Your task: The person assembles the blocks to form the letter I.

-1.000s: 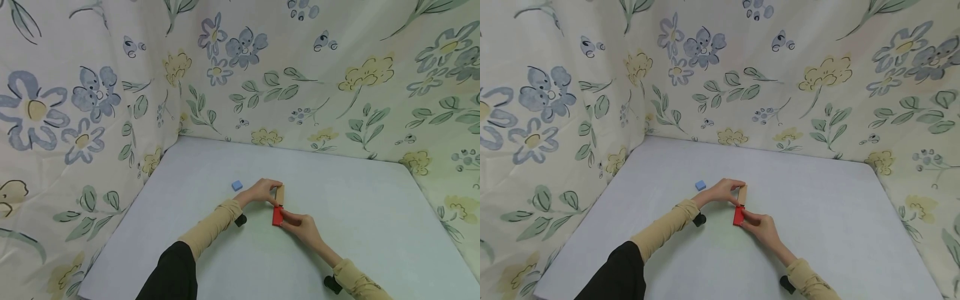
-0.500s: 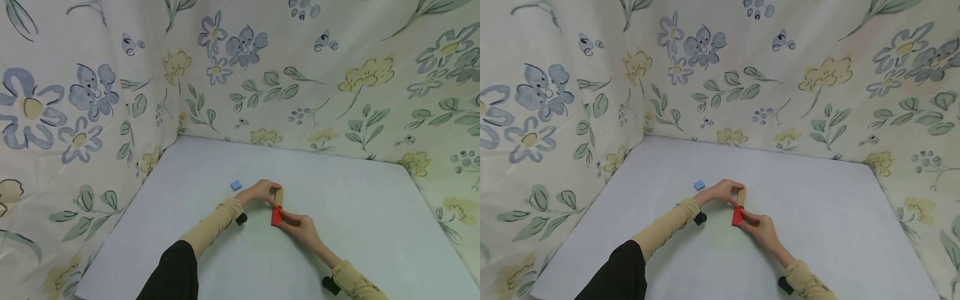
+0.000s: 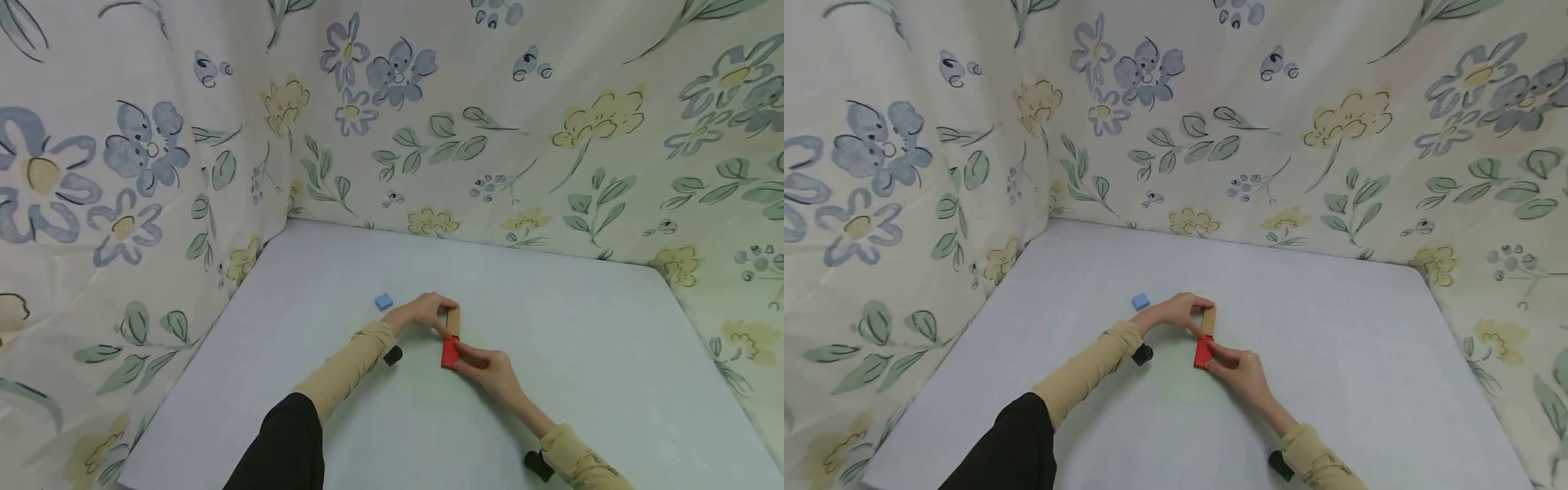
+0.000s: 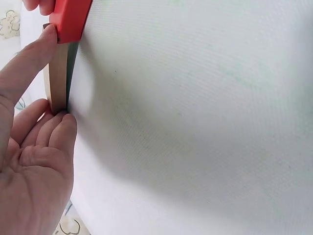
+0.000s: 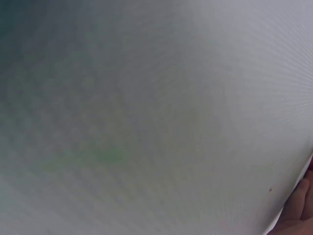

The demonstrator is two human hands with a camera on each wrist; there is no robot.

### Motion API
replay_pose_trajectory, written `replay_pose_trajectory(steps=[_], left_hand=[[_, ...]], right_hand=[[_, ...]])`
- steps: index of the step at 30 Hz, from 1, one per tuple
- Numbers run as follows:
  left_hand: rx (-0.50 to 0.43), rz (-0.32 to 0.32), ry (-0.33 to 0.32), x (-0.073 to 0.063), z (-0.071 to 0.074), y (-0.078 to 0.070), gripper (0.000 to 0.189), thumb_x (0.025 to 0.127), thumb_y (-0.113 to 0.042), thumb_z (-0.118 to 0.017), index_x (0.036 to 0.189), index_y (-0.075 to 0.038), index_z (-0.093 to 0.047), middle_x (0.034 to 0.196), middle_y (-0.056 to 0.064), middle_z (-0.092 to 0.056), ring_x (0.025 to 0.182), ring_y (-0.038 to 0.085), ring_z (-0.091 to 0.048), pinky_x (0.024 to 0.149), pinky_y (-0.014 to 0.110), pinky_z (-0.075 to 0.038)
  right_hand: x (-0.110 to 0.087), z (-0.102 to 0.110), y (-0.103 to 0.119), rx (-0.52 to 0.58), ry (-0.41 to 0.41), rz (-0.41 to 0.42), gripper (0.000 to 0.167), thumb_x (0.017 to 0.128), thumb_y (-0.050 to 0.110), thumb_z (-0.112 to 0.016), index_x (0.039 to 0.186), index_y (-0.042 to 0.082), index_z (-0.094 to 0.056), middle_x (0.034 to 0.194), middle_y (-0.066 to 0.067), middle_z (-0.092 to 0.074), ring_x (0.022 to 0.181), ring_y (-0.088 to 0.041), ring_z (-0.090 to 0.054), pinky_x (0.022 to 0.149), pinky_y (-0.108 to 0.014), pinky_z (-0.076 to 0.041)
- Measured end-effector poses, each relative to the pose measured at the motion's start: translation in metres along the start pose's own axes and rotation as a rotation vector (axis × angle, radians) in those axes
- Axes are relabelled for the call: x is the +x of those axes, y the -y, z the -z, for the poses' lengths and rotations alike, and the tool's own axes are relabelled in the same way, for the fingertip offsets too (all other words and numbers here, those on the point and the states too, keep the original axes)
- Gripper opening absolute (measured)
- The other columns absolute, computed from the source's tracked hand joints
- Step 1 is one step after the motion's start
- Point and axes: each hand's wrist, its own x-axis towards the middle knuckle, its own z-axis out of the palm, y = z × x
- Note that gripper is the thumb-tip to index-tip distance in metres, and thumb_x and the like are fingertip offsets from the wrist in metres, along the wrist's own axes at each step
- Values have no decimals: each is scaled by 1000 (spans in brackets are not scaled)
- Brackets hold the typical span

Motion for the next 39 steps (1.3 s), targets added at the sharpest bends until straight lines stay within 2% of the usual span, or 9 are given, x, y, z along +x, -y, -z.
replay_pose_trajectory(steps=[19, 27, 39], left_hand=[[-57, -24, 9, 0, -1, 5, 76, 75, -30, -81, 141, -16, -47, 148, 3, -44, 138, 17, -38, 114, 31, -35], [-67, -31, 15, -1, -2, 8, 76, 75, -29, -81, 142, -15, -46, 148, 3, -43, 138, 17, -38, 114, 31, -34], [-80, -32, 13, -2, -3, 10, 74, 77, -31, -79, 142, -16, -46, 149, 3, -43, 139, 17, -36, 116, 30, -31]], right_hand=[[0, 1, 5, -4, -16, -13, 44, 80, 20, -76, 122, 12, -66, 117, -7, -68, 111, -21, -62, 86, -11, -49], [-1, -1, 6, -18, -16, -34, 44, 80, 21, -76, 122, 13, -66, 117, -6, -68, 113, -22, -62, 87, -12, -49], [-1, 0, 6, 20, 5, -42, 45, 81, 22, -75, 124, 13, -65, 119, -7, -67, 114, -25, -61, 88, -12, -48]])
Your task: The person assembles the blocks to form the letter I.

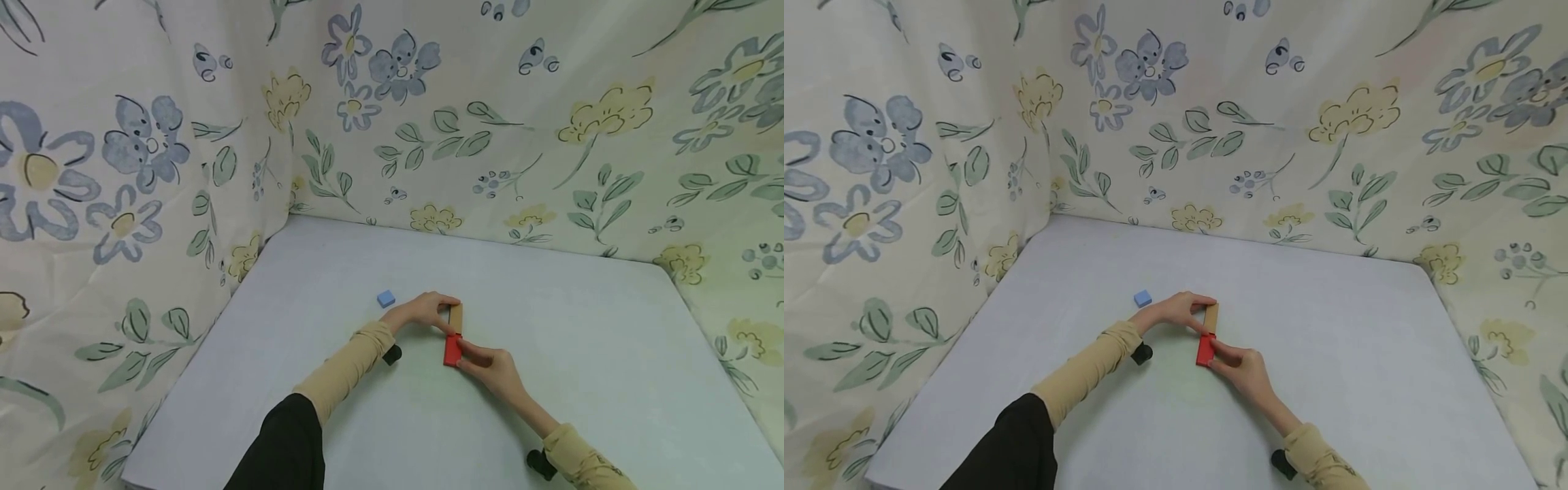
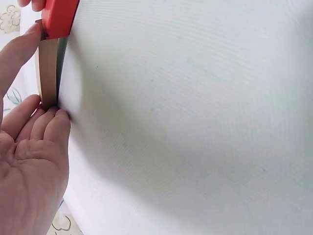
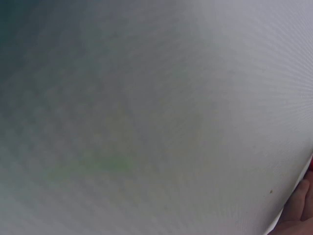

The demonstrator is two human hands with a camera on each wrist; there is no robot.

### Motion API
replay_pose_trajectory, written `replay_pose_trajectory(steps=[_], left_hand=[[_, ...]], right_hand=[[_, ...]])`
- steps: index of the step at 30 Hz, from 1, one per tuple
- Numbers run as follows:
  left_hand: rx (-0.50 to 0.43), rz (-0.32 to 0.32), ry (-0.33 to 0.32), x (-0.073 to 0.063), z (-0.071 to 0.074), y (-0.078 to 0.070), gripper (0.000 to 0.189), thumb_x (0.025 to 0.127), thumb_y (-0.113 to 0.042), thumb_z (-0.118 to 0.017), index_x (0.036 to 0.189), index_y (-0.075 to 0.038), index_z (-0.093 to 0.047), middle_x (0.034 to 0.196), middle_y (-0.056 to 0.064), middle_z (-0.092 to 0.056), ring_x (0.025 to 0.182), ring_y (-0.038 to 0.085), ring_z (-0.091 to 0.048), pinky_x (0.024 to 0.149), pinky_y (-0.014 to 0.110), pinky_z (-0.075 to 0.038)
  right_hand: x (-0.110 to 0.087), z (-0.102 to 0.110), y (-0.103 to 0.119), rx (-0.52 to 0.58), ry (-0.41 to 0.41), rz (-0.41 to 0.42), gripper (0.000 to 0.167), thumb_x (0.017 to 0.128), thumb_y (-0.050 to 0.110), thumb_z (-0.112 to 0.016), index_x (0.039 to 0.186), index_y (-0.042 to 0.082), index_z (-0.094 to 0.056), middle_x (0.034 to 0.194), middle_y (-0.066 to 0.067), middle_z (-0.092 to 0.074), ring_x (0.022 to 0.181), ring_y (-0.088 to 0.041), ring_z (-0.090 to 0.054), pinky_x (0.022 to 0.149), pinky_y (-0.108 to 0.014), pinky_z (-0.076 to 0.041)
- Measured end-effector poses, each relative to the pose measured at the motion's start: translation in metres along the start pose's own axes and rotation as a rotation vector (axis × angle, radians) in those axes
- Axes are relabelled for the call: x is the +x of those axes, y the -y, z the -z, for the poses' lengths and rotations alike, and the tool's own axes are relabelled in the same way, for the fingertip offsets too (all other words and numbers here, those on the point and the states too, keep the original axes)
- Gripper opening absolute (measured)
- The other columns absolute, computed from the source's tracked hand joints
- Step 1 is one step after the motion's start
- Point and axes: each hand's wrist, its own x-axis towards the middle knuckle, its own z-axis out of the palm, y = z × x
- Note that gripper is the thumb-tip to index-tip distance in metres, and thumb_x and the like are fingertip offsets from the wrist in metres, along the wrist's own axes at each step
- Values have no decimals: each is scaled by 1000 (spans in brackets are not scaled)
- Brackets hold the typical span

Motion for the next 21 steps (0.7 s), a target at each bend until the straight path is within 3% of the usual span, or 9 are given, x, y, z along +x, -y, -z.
replay_pose_trajectory(steps=[6, 14, 21], left_hand=[[8, -17, -2, 0, 0, 0, 73, 78, -30, -78, 141, -14, -46, 148, 5, -44, 139, 17, -37, 116, 30, -31], [-3, -15, 3, 1, 1, 0, 72, 79, -28, -78, 142, -13, -46, 148, 4, -43, 139, 16, -36, 116, 30, -31], [-6, -11, -4, 2, -1, 0, 72, 78, -28, -78, 141, -14, -46, 148, 4, -44, 139, 16, -37, 116, 30, -32]], right_hand=[[0, 0, 3, -17, -4, 0, 43, 82, 18, -74, 124, 11, -64, 120, -8, -66, 114, -25, -61, 88, -12, -48], [-4, 6, 31, -6, -4, 40, 41, 82, 6, -73, 121, 0, -63, 117, -16, -66, 112, -33, -61, 86, -16, -51], [0, 1, 4, -17, -9, 11, 43, 82, 20, -75, 122, 10, -65, 117, -7, -67, 112, -21, -62, 86, -11, -49]])
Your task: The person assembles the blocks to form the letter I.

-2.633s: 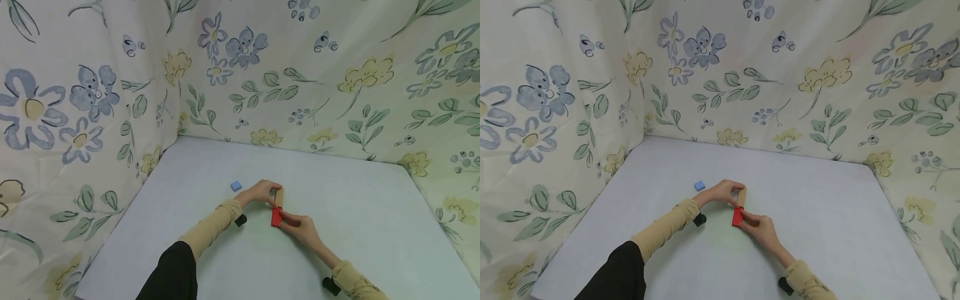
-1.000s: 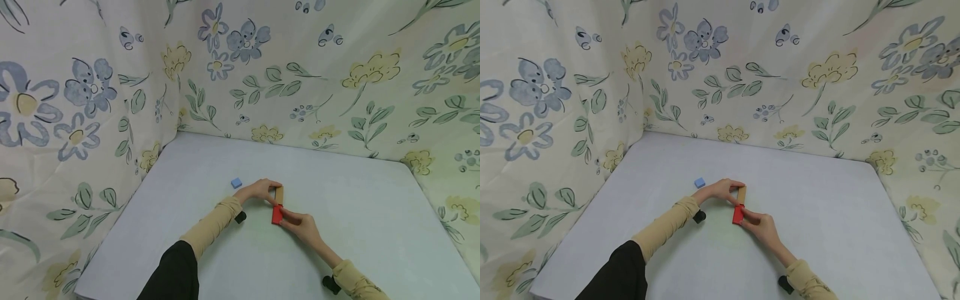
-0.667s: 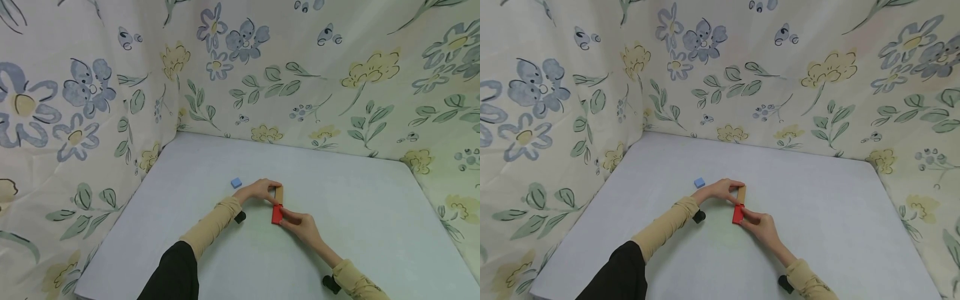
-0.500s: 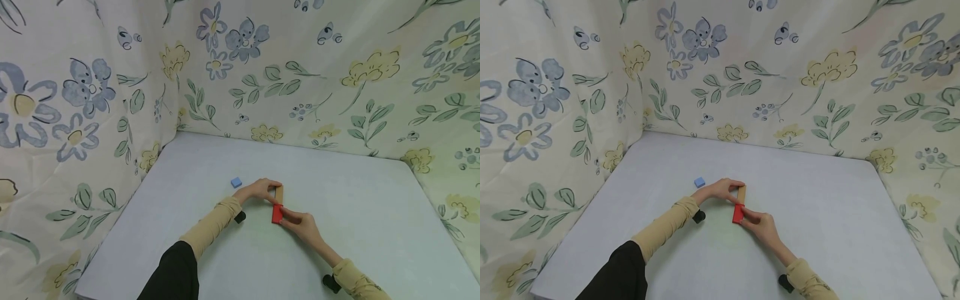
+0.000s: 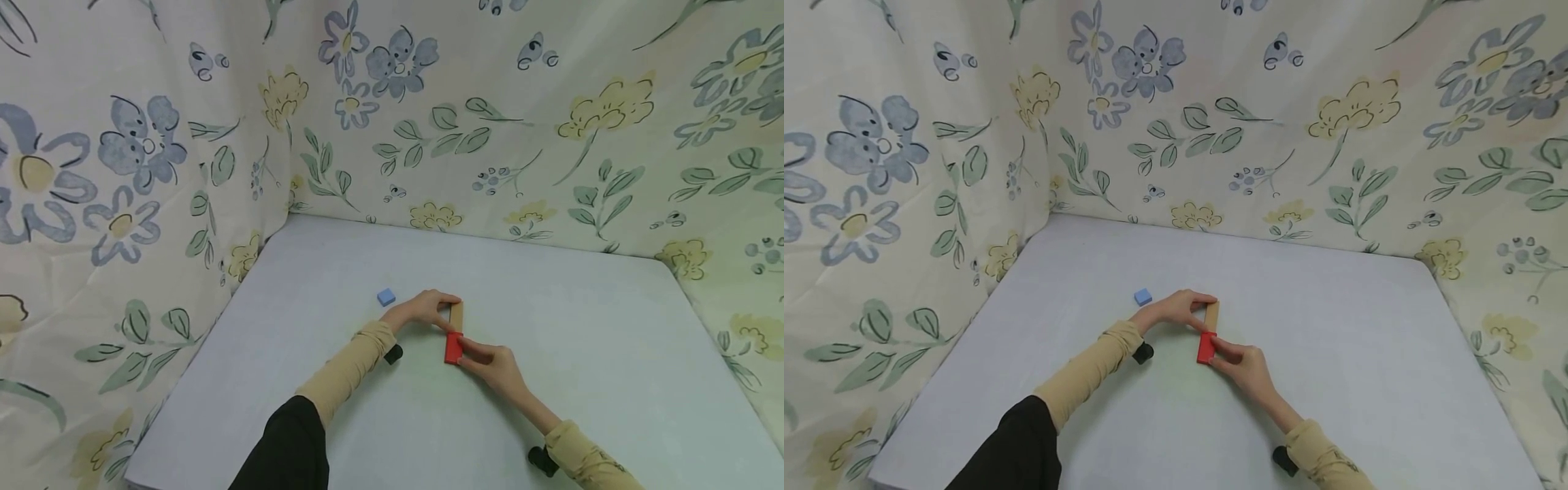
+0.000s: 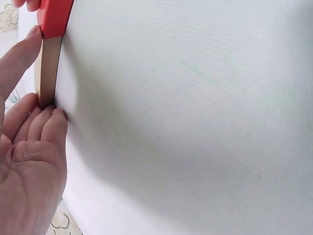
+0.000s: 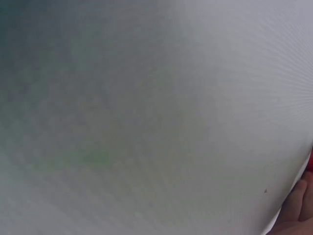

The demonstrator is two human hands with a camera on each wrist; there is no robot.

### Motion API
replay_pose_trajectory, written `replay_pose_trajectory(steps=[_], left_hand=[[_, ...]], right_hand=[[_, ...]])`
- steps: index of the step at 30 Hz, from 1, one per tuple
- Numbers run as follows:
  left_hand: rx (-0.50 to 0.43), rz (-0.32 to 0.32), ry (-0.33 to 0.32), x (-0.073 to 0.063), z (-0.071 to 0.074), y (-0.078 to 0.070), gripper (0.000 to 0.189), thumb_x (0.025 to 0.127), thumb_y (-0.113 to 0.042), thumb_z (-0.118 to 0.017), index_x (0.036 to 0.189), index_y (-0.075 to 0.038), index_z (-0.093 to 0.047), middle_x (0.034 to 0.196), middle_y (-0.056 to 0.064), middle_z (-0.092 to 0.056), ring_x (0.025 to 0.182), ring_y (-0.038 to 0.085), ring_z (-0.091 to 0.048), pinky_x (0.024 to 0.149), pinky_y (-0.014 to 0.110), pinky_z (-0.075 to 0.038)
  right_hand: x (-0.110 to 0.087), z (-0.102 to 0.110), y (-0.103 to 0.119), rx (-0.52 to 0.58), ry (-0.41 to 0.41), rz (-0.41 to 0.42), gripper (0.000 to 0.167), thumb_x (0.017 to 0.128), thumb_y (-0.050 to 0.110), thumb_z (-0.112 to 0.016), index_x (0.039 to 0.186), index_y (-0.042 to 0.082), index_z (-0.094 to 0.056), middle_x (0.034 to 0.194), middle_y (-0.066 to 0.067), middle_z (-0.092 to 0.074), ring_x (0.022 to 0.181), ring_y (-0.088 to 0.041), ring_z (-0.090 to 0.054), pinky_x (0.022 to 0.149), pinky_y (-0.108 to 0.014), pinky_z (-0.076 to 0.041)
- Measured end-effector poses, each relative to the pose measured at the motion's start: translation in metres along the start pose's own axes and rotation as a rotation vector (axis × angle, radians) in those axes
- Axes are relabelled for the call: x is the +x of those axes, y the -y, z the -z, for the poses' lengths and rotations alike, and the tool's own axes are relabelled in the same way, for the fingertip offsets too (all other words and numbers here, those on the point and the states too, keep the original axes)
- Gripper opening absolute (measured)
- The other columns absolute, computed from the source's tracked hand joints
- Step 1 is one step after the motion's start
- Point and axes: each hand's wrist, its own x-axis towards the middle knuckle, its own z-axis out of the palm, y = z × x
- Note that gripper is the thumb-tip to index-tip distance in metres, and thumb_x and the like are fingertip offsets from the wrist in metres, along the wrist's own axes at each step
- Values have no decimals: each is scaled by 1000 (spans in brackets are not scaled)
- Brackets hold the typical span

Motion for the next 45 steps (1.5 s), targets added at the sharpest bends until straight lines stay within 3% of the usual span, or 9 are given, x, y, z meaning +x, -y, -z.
replay_pose_trajectory(steps=[11, 21, 30, 37, 45], left_hand=[[-11, 0, -3, -3, 0, -2, 72, 78, -28, -79, 141, -14, -47, 147, 3, -44, 139, 16, -37, 115, 30, -32], [15, 12, 2, -1, -2, 0, 73, 78, -31, -79, 141, -16, -47, 147, 1, -44, 139, 15, -36, 115, 28, -32], [6, 21, -1, -1, -1, 0, 73, 77, -31, -79, 141, -17, -47, 147, 1, -44, 139, 15, -37, 115, 30, -33], [5, 40, 5, -3, -1, -3, 71, 79, -32, -77, 141, -19, -47, 147, -1, -44, 139, 15, -36, 114, 31, -34], [1, 47, -1, -3, -1, -2, 70, 79, -32, -78, 141, -20, -48, 147, -2, -45, 139, 14, -36, 115, 31, -33]], right_hand=[[3, 2, -7, 91, 26, -37, 46, 79, 23, -77, 122, 11, -66, 118, -9, -67, 107, -19, -65, 81, -13, -52], [-2, 8, 25, 124, 59, -99, 43, 82, 8, -73, 123, 0, -62, 118, -17, -65, 114, -34, -60, 85, -15, -51], [5, 7, 2, 133, 79, -73, 48, 82, 22, -74, 126, 7, -62, 122, -13, -65, 112, -27, -63, 82, -11, -50], [15, 12, 5, 176, 63, -107, 48, 84, 19, -72, 128, 6, -60, 127, -14, -62, 118, -29, -59, 89, -22, -54], [27, 11, 5, 175, 12, -86, 48, 84, 16, -72, 129, 3, -59, 129, -15, -60, 119, -30, -57, 86, -18, -54]])
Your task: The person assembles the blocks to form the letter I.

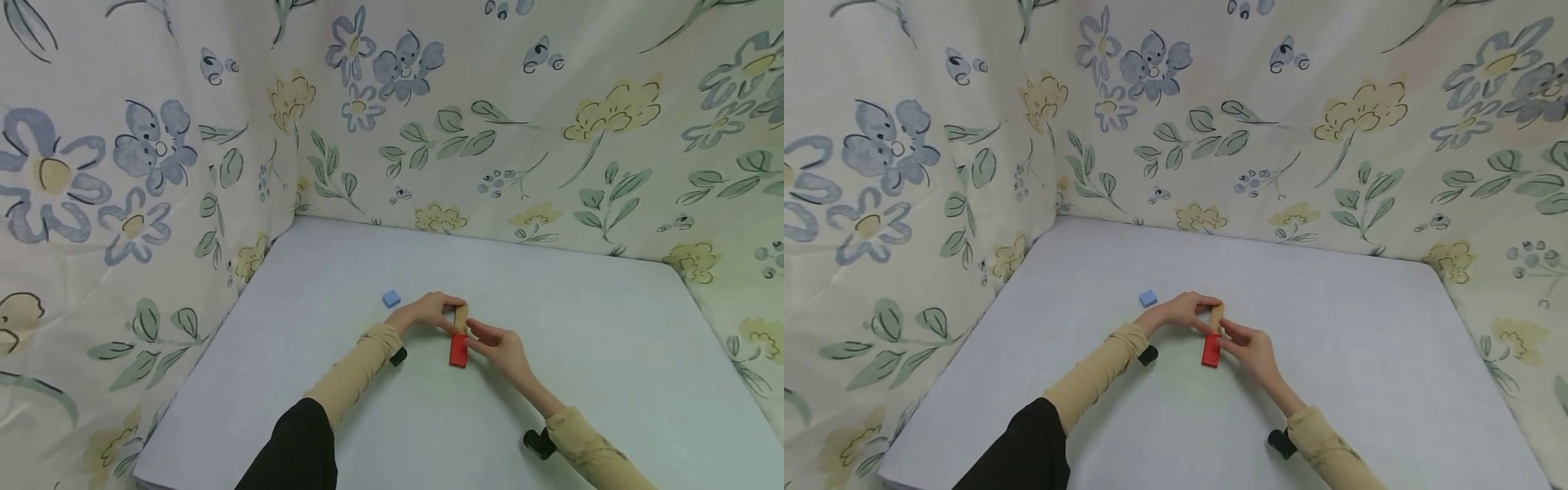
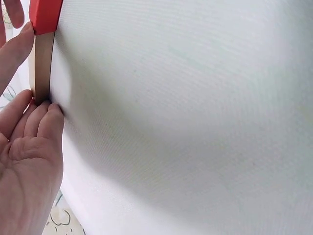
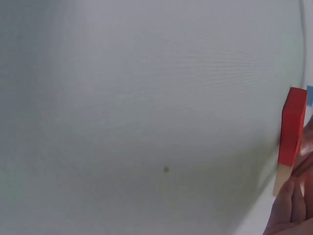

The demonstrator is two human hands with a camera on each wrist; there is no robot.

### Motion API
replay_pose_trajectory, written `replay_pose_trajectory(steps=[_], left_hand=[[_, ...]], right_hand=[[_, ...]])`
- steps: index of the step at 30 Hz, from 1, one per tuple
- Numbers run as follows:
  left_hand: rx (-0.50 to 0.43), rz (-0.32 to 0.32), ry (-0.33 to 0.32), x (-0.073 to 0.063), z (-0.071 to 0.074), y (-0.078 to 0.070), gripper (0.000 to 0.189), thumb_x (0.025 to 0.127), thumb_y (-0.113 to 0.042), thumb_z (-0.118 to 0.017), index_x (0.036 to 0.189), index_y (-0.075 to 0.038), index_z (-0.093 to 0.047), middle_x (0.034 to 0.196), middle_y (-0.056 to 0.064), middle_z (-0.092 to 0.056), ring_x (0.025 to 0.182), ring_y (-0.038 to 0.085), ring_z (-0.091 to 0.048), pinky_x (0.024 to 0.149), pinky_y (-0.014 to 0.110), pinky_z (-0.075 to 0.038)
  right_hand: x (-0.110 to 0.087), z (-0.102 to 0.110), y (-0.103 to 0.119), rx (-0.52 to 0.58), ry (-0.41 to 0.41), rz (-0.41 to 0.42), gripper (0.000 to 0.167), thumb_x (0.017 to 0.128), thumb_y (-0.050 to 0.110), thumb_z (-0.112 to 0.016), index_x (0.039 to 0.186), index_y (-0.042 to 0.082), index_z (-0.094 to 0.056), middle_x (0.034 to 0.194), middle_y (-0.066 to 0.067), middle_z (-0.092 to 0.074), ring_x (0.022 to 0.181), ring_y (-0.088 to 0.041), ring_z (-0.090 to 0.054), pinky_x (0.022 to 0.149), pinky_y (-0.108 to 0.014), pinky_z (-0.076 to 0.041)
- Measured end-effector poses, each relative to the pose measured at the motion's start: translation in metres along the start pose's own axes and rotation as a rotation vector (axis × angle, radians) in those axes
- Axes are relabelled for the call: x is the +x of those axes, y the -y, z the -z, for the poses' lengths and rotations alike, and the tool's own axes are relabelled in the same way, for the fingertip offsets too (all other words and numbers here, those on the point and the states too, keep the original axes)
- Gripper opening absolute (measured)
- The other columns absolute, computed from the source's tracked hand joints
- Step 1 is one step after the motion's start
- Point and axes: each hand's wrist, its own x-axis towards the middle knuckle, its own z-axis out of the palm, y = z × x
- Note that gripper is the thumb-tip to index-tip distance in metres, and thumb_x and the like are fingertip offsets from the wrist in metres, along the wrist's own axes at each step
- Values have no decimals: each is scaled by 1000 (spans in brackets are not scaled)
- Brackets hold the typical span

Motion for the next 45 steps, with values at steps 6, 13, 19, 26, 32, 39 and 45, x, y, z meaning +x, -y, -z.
replay_pose_trajectory(steps=[6, 13, 19, 26, 32, 39, 45], left_hand=[[-38, -8, 12, -2, -1, -3, 70, 80, -28, -77, 142, -17, -46, 148, -1, -44, 140, 14, -35, 116, 31, -31], [-29, -6, 9, -1, -1, 0, 71, 79, -31, -77, 142, -19, -46, 148, -2, -44, 140, 14, -35, 115, 31, -32], [-20, -10, 1, 0, 0, 2, 72, 79, -31, -77, 142, -20, -45, 149, -2, -43, 140, 14, -34, 116, 33, -32], [-7, -34, -1, -1, 1, 2, 70, 80, -29, -76, 142, -18, -45, 148, -1, -44, 140, 14, -35, 116, 31, -32], [-15, -53, -2, -2, 0, 3, 69, 81, -27, -76, 142, -16, -45, 148, 1, -43, 139, 15, -37, 116, 30, -32], [-38, -49, -6, -3, -1, 2, 70, 81, -26, -76, 143, -16, -45, 148, 3, -43, 139, 16, -36, 116, 31, -30], [-51, -55, -4, -4, -1, 1, 71, 81, -25, -76, 143, -15, -44, 149, 3, -42, 140, 17, -35, 117, 32, -30]], right_hand=[[3, -5, -5, 5, 13, -6, 47, 83, 12, -72, 127, 0, -59, 125, -19, -61, 116, -32, -59, 84, -11, -51], [3, -10, -8, -40, -7, -23, 47, 82, 13, -74, 125, 2, -61, 124, -15, -63, 115, -29, -60, 86, -15, -53], [7, -9, -8, -67, -3, -26, 47, 81, 14, -75, 125, 4, -62, 123, -13, -64, 115, -25, -61, 83, -10, -51], [9, -7, -9, -67, 7, -14, 46, 81, 16, -75, 123, 4, -63, 120, -14, -65, 113, -26, -62, 82, -9, -50], [9, -7, -12, -56, 20, 31, 46, 80, 17, -76, 122, 4, -64, 117, -15, -66, 111, -29, -62, 82, -9, -50], [8, -7, -9, -76, 29, 20, 45, 81, 14, -74, 123, 3, -63, 119, -14, -66, 113, -27, -62, 83, -10, -50], [-1, -4, 19, -71, 33, 26, 42, 82, 4, -71, 121, -6, -61, 117, -22, -64, 111, -35, -61, 86, -22, -55]])
